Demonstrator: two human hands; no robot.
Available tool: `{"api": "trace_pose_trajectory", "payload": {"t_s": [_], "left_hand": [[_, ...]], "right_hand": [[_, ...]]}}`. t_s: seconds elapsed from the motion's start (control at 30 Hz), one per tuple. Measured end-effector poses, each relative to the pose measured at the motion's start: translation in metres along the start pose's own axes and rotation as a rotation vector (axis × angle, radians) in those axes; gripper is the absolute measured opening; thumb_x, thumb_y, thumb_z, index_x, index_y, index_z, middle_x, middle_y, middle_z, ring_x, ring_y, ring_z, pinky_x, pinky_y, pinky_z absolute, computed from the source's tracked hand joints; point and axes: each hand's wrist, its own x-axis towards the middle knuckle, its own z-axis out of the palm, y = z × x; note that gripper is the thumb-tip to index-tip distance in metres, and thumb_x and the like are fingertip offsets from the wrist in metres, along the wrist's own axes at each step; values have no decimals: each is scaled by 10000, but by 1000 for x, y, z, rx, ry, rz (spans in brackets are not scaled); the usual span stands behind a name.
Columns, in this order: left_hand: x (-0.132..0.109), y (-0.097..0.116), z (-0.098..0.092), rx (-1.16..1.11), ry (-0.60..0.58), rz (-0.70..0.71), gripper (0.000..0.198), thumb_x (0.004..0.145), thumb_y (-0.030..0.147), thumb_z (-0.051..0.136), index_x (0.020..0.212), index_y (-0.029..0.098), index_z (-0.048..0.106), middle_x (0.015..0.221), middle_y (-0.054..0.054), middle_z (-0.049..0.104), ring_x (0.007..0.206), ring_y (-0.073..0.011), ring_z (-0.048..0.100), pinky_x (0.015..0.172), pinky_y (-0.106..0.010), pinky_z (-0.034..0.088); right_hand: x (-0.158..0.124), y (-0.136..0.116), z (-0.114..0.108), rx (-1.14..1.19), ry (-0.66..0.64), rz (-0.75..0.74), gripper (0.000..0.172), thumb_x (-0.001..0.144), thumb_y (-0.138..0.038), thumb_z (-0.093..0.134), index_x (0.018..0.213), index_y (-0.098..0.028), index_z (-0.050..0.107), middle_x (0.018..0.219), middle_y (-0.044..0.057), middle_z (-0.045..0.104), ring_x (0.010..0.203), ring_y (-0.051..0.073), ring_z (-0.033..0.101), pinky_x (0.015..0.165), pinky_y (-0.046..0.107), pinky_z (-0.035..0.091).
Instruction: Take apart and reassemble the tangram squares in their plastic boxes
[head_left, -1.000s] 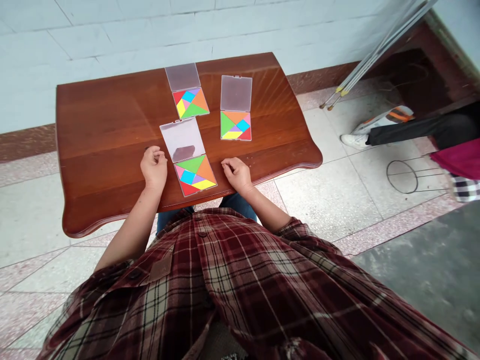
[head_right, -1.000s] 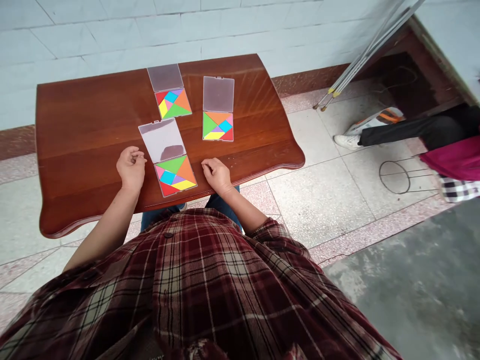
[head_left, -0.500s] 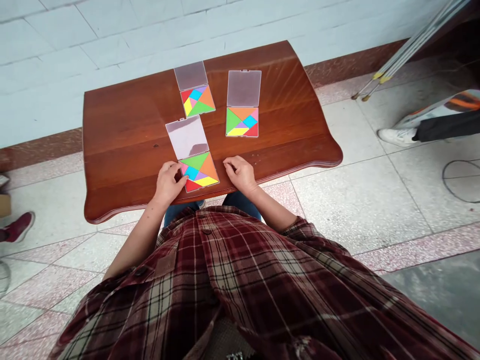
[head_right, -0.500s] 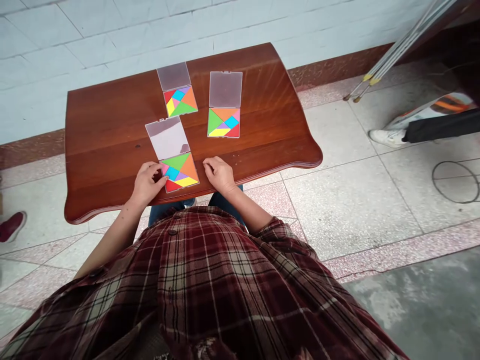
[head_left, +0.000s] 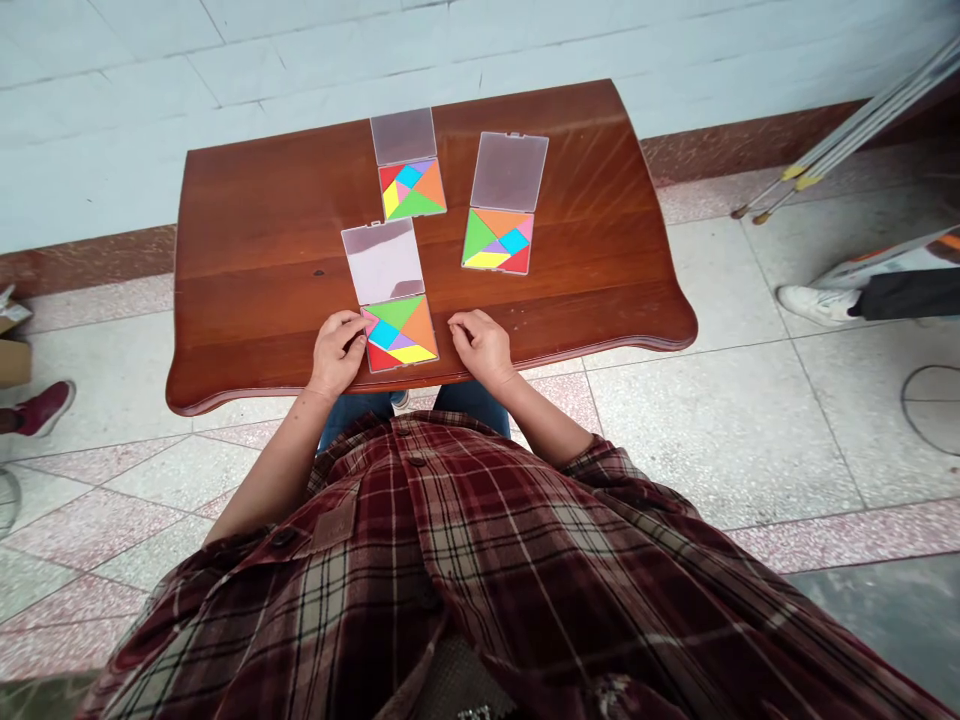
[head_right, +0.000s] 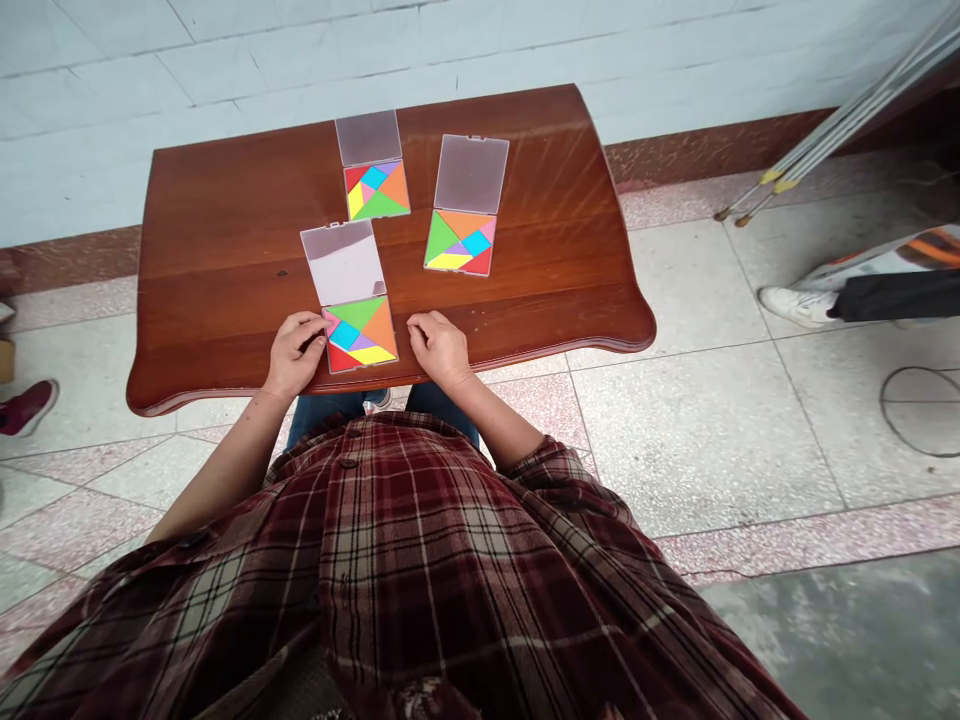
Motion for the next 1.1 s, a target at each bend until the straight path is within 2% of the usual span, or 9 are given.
{"api": "trace_pose_trajectory", "payload": {"t_s": [0.1, 0.23, 0.6, 1.1], "left_hand": [[0, -2, 3, -9, -27, 29, 302, 857, 307, 452, 1014, 227, 697, 1167, -72, 590, 1015, -201, 560, 987, -388, 455], [3, -2, 3, -4, -69, -4, 268, 825, 292, 470, 920, 230, 712, 1158, -52, 597, 896, -174, 549, 967, -382, 455], [-1, 2, 0, -29, -79, -21, 289, 834, 228, 435, 853, 227, 724, 1161, -54, 602, 927, -178, 550, 952, -380, 466], [-4, -4, 9, -31, -63, 73, 347, 825, 120, 414, 980, 230, 705, 1193, -34, 592, 947, -166, 552, 943, -361, 459]], "right_hand": [[0, 0, 0, 0, -6, -1, 251, 918, -266, 439, 942, -224, 685, 962, 63, 694, 917, 196, 625, 848, 312, 476], [1, 0, 2, 4, 4, -9, 257, 919, -274, 434, 934, -224, 686, 943, 60, 691, 898, 194, 622, 836, 308, 477], [-2, -2, 1, -6, 2, 12, 256, 917, -267, 437, 941, -228, 689, 942, 53, 698, 876, 184, 633, 793, 289, 476], [-5, 2, -1, -120, 25, 13, 245, 928, -270, 445, 932, -226, 685, 921, 49, 700, 857, 173, 634, 780, 278, 485]]}}
